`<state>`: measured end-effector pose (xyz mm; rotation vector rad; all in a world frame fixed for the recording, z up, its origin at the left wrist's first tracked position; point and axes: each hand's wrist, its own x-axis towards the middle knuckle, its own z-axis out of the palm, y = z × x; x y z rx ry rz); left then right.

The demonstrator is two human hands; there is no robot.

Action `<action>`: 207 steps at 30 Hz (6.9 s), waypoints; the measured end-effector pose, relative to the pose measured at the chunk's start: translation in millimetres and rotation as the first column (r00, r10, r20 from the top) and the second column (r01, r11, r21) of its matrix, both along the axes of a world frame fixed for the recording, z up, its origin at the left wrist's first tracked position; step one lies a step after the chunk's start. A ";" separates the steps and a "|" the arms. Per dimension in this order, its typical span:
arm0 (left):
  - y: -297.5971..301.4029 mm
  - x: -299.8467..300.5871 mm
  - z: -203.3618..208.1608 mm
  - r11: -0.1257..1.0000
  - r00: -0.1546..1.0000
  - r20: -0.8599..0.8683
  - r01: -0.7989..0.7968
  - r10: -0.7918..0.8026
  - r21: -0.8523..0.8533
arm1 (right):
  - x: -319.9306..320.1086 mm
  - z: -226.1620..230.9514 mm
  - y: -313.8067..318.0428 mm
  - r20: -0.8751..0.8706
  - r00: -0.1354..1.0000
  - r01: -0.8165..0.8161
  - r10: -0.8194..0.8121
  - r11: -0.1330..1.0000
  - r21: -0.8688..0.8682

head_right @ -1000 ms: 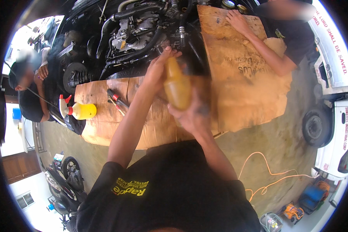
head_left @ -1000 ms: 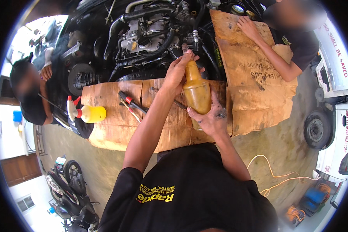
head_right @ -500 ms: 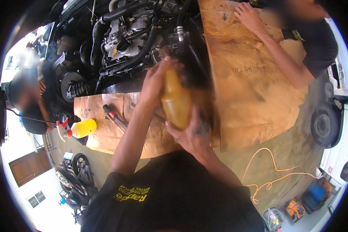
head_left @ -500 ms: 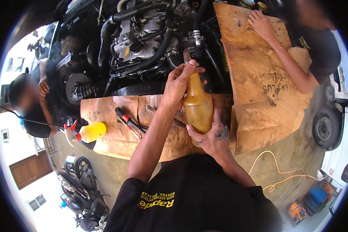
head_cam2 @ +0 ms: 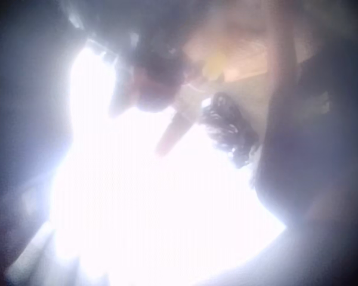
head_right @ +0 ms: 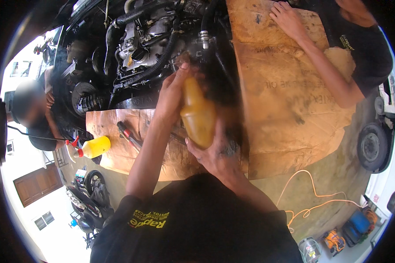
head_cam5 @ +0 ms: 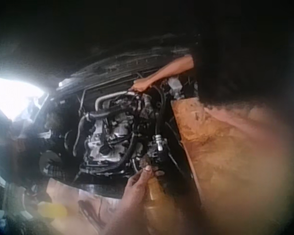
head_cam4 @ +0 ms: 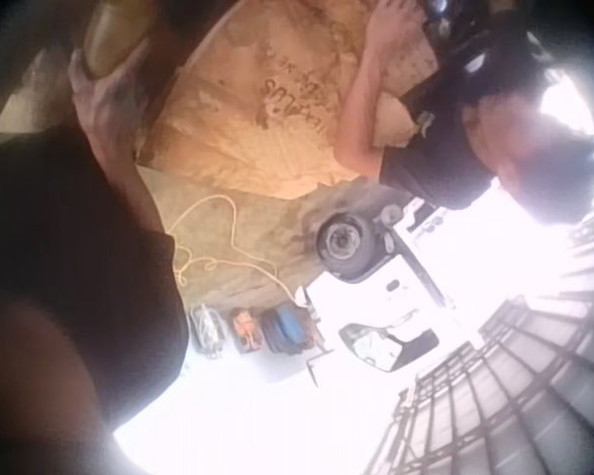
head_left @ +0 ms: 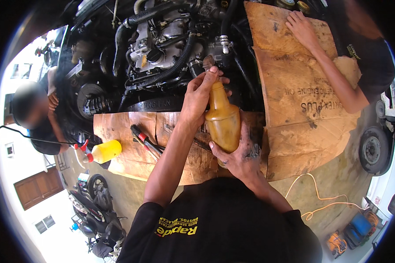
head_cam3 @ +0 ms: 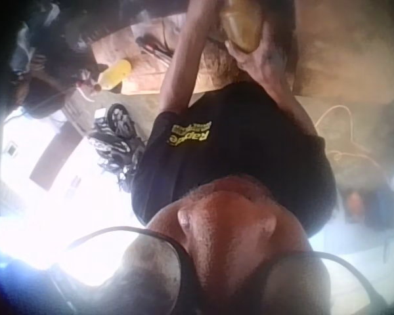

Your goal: The person pours a yellow liquid from a bottle into the car engine and uses a screwdriver to adjust components within the engine bay. Another person is also present, working on the engine.

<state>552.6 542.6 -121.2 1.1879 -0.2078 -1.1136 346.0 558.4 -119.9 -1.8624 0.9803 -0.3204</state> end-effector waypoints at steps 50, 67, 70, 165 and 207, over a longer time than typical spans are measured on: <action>-8.8 -11.7 42.6 0.954 0.935 0.252 -0.282 0.249 0.101 | -5.3 -21.7 -21.4 0.238 0.951 -0.139 0.198 0.961 -0.241; 28.7 -48.3 59.3 0.963 0.936 0.240 -0.229 0.259 -0.145 | -17.3 -13.4 -36.2 0.498 0.855 -0.037 0.148 0.974 -0.226; 31.8 -64.4 68.7 0.958 0.920 0.284 -0.225 0.269 -0.177 | 5.3 48.9 -64.4 0.671 0.741 -0.043 0.011 0.999 0.031; -3.4 87.0 -19.9 0.881 0.603 0.683 0.454 -0.412 0.131 | 241.1 10.2 -221.4 0.222 0.941 0.195 -0.254 0.947 0.255; -5.8 85.9 -27.7 0.896 0.566 0.756 0.439 -0.329 0.061 | 234.1 23.9 -229.6 0.262 0.929 0.208 -0.261 0.955 0.211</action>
